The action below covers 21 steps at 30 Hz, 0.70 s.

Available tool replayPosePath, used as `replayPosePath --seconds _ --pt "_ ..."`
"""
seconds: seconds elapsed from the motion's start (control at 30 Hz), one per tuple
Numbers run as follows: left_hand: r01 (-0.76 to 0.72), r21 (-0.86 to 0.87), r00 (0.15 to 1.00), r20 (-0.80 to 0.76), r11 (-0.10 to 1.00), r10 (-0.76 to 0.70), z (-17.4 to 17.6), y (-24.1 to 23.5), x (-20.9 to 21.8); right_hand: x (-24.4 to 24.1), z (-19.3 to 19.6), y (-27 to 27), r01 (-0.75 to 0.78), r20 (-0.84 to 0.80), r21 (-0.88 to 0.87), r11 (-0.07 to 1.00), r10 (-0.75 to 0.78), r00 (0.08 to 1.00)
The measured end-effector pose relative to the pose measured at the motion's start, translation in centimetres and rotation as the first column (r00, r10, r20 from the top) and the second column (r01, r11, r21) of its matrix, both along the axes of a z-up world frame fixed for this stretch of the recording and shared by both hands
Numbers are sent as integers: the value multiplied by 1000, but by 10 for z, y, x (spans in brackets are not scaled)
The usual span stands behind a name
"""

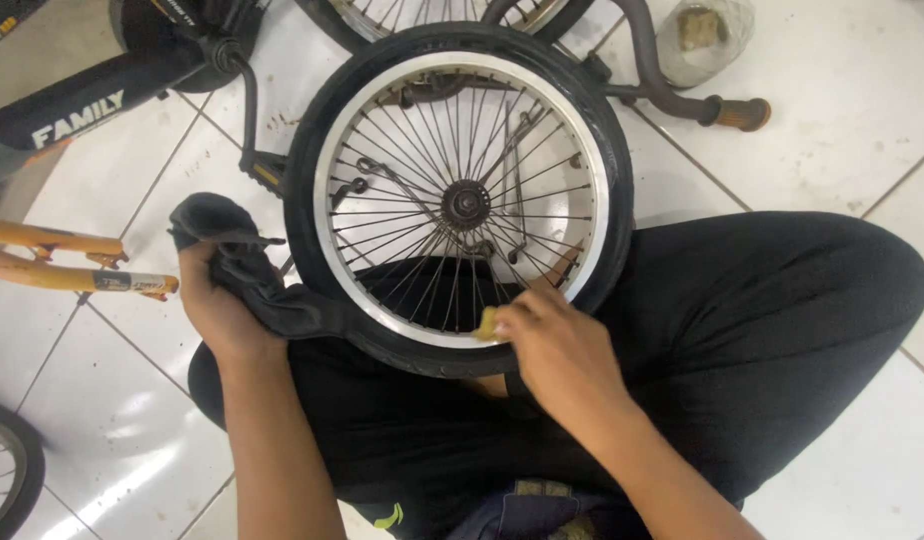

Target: Cleaning and polishing the rim and spokes of a bicycle wheel using a cloth and a cleaning sponge.

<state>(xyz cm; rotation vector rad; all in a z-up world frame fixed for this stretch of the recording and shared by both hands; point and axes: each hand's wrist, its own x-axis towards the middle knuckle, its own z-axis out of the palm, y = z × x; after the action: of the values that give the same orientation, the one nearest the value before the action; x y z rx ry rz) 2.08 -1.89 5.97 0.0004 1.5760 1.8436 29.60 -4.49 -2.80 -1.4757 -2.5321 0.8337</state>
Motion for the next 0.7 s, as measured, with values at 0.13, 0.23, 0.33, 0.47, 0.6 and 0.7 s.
replayPosePath --seconds 0.13,0.23,0.33,0.47,0.6,0.7 --pt "-51 15 998 44 999 50 4 1 7 -19 23 -14 183 -160 -94 979 -196 967" --pt "-54 -19 999 -10 998 54 -1 4 6 -10 5 -20 289 19 -39 957 -288 957" --pt "-42 -36 998 -50 998 40 -2 5 9 22 -16 -10 107 26 313 944 -122 992" --pt "-62 -123 995 -89 990 51 -25 1 -10 38 1 17 224 18 295 929 -240 971" --pt "-76 -233 994 -90 970 57 -30 1 -15 22 16 8 128 -88 9 992 -127 988" --pt "-39 -211 994 -110 977 15 -30 4 -14 22 13 5 127 -304 -276 953 -212 929"
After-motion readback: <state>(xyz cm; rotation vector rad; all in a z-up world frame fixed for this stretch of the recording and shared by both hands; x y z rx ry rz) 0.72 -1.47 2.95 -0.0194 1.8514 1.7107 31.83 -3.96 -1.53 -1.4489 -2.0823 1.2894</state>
